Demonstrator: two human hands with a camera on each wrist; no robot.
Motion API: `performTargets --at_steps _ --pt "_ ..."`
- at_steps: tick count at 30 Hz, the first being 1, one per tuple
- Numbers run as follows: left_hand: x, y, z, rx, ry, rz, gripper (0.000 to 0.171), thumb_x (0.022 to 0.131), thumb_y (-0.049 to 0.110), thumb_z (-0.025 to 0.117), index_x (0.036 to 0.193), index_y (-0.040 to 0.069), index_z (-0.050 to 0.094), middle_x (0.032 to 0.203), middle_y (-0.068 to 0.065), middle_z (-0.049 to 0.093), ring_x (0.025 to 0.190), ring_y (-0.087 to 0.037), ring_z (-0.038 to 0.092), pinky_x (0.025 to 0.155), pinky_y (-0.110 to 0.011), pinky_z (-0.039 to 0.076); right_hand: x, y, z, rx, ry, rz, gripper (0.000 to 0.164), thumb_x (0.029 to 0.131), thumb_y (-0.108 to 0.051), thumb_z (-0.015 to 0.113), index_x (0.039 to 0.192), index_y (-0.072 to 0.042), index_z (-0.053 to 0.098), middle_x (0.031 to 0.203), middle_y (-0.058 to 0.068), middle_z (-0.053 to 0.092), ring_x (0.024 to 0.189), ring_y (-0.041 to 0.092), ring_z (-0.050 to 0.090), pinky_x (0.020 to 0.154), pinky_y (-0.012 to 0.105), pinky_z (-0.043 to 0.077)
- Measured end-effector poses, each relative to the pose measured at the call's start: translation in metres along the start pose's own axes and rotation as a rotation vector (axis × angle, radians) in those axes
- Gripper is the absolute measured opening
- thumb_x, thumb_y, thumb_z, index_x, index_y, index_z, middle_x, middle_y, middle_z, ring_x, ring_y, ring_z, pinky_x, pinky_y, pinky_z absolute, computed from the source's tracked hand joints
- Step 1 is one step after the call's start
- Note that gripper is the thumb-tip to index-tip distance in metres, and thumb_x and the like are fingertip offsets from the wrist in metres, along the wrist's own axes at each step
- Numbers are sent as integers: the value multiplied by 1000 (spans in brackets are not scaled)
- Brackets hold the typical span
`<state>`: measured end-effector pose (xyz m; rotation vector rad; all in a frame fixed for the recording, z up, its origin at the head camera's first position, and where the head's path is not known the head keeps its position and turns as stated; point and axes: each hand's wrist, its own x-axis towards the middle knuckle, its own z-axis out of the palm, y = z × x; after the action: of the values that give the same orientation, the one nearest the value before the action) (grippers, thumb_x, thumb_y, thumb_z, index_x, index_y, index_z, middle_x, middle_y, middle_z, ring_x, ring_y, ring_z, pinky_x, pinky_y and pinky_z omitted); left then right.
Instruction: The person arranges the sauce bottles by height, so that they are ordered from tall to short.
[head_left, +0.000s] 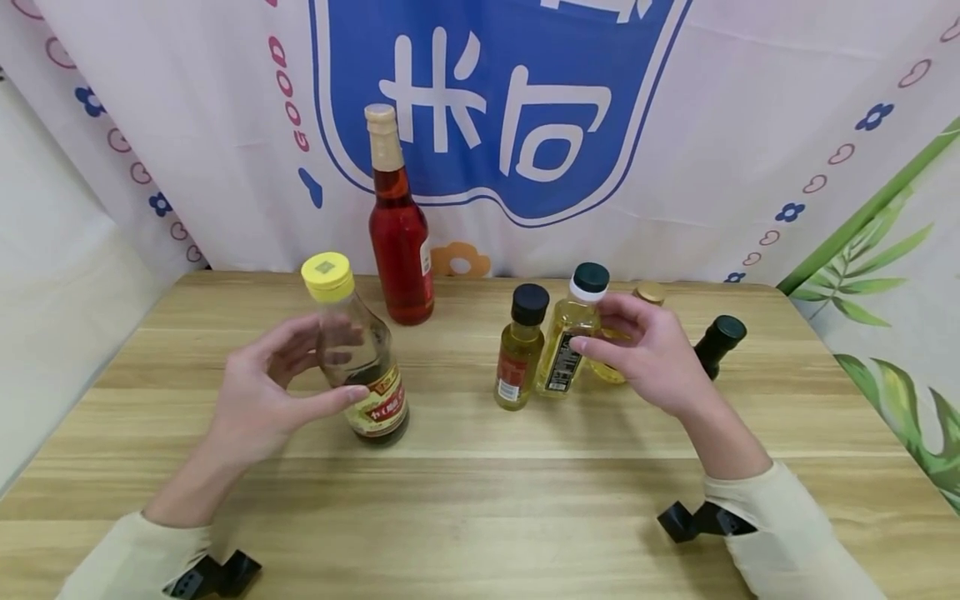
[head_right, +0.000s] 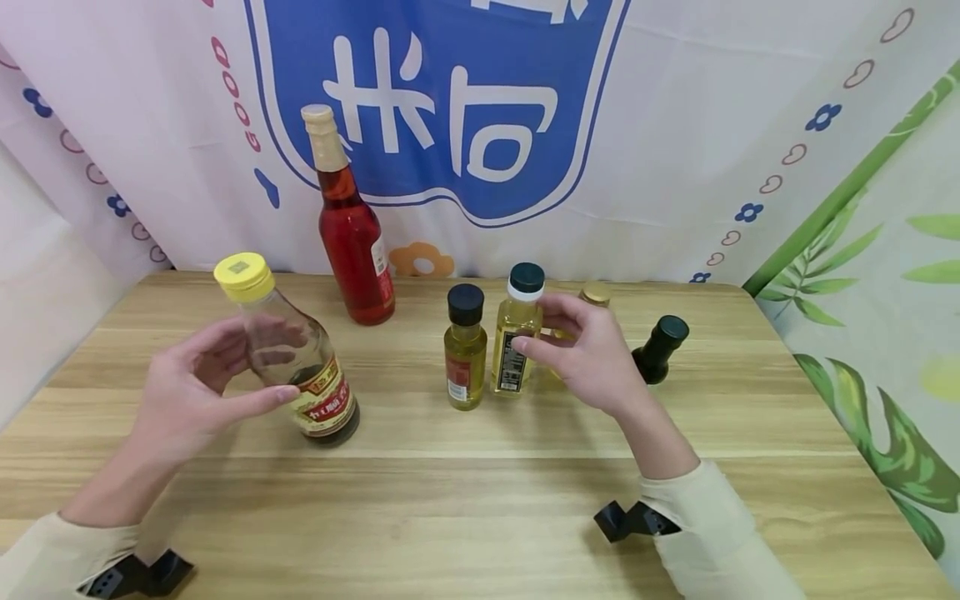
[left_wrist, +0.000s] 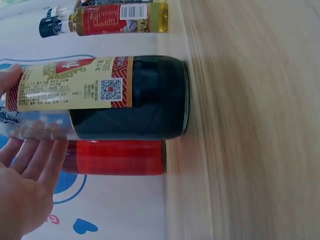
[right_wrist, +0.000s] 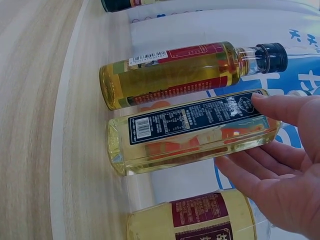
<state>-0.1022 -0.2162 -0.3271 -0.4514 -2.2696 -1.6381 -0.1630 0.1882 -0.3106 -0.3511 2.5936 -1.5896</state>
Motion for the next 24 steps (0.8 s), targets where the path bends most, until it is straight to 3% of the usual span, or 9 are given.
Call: performTargets --at_steps 5,8,15,24 --pt "2 2 7 58 45 -66 69 76 -5 92 139 3 64 124 14 75 114 -3 72 98 -12 57 1 -1 0 1 -3 -3 54 95 -25 82 143 -8 62 139 12 67 136 30 65 101 22 59" --pt "7 3 14 58 72 -85 68 78 0 93 140 5 64 124 10 76 115 -4 72 98 -12 57 1 -1 0 -4 -8 -3 55 95 -25 82 143 -8 61 139 11 67 136 30 65 104 26 59" --pt "23 8 33 73 133 -87 69 79 6 94 141 3 64 133 -10 73 112 -4 71 96 -12 58 1 2 0 -14 -3 10 54 95 -26 82 143 -9 61 140 11 67 137 30 64 104 28 59" --pt "44 14 60 69 226 -89 70 80 13 95 143 7 64 134 -8 73 114 -8 68 95 -10 56 -1 0 -1 -15 3 -1 55 95 -27 82 142 -8 63 139 12 67 136 30 65 104 26 59"
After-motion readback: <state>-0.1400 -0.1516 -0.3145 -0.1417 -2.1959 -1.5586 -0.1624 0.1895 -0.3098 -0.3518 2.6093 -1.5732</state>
